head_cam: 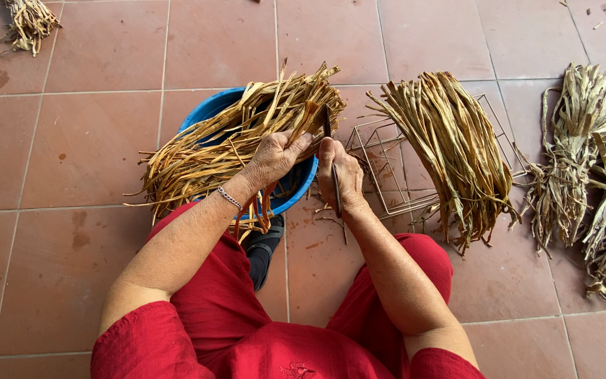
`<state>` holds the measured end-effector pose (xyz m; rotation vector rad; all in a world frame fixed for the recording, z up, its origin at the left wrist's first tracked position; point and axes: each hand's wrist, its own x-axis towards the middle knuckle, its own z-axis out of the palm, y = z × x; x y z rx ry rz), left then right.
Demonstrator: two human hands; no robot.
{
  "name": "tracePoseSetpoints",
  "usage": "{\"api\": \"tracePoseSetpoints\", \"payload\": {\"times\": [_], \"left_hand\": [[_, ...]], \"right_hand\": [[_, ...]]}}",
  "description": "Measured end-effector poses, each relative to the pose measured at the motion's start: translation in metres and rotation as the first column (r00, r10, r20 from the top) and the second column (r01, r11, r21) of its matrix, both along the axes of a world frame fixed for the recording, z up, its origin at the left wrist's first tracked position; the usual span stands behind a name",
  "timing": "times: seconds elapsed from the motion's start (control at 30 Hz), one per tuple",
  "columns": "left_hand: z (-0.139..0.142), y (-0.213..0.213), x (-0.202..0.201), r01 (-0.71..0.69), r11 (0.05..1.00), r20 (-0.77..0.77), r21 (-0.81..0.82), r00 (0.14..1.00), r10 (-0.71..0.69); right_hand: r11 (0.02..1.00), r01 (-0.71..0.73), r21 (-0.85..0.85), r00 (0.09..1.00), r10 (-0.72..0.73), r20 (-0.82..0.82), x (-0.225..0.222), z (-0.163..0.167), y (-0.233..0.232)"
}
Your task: The person sits on a tiled floor and uses shears to trim dried plant strips. They pick up strips from a blue basin, cut them, and place the trimmed pieces onto a wire rack.
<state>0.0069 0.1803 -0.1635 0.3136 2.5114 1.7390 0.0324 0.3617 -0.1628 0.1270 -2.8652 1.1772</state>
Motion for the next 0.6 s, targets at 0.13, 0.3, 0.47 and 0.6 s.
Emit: {"api": "tracePoseSetpoints", "payload": {"times": [0.13, 0.3, 0.47, 0.6], "left_hand": [[0.001, -0.002, 0.000, 0.010, 0.996, 0.029, 0.083, 0.999, -0.013], [0.012, -0.003, 0.002, 0.017, 1.000, 0.018, 0.020, 1.000, -0.017], [0.019, -0.003, 0.009, 0.078, 0.994, -0.029, -0.071, 0.996, -0.080], [0.015, -0.004, 0.008, 0.125, 0.990, 0.004, 0.069, 0.992, -0.125]], "right_hand": [[1.000, 0.010, -0.023, 1.000, -0.010, 0.007, 0.002, 0.002, -0.003], [0.997, -0.034, -0.069, 0.999, 0.034, 0.000, 0.001, 0.003, -0.003], [0.998, -0.068, 0.011, 0.995, 0.067, 0.074, -0.003, 0.005, 0.003], [0.998, -0.066, 0.018, 0.996, 0.064, 0.065, -0.002, 0.009, 0.004]]}}
